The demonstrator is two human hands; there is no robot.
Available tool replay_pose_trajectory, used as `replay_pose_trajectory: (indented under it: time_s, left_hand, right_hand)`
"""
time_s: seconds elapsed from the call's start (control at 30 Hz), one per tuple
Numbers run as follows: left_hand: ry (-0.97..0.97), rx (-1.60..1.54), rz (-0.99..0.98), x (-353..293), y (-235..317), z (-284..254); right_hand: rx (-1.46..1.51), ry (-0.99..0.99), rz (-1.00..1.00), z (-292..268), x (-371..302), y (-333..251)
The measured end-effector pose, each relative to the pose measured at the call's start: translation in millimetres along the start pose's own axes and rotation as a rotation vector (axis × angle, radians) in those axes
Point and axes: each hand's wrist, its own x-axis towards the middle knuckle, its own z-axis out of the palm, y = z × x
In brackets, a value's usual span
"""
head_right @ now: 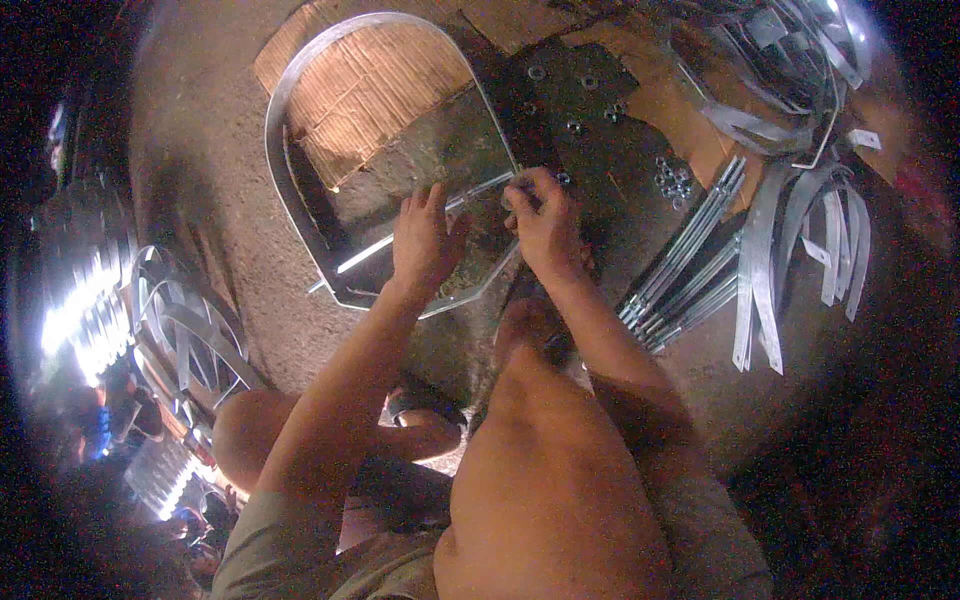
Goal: The person sits on the floor and assembles a metal frame structure by hand. They insert a metal rod into a curved frame, align the components, and secure them using nuts and bolts. The person repeatedly picks up fasteners and tightens them to join the metal pieces.
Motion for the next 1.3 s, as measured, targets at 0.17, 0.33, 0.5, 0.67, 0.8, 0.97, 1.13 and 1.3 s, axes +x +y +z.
replay_pose_trajectory:
  time_s: [0.17, 0.33, 0.5, 0.67, 0.8, 0.97, 1.13, 1.3]
  left_hand:
    - [-0.118, 0.184, 0.05, 13.0, 0.3, 6.6]
    - [-0.222, 0.231, 0.072, 17.7, -3.4, 10.7]
    - [-0.245, 0.025, -0.018, 9.1, 7.5, -7.1]
    - [-0.212, -0.214, 0.054, 0.0, -5.7, -10.8]
    - [-0.131, -0.328, 0.105, -3.0, -14.0, -6.4]
    - [-0.091, -0.416, 0.109, 0.2, -16.9, -5.2]
    - [-0.113, -0.479, 0.079, -0.8, -17.6, -6.7]
    - [-0.106, -0.504, 0.057, -3.3, -16.0, -10.8]
  right_hand:
    - [0.123, 0.021, 0.099, -9.1, 2.1, 4.8]
    - [0.045, 0.069, 0.133, -16.9, 2.0, -7.7]
    - [0.158, 0.06, 0.113, -23.1, 5.5, 3.4]
    - [0.072, 0.009, 0.084, -16.9, 1.0, 5.9]
    - [-0.178, 0.115, -0.044, -6.8, -1.9, 9.2]
    - [-0.278, 0.253, -0.355, -2.7, -5.7, 31.3]
    - [-0.169, 0.155, -0.172, -0.9, -7.6, 28.3]
    - [-0.344, 0.176, -0.396, 3.9, -16.1, 25.5]
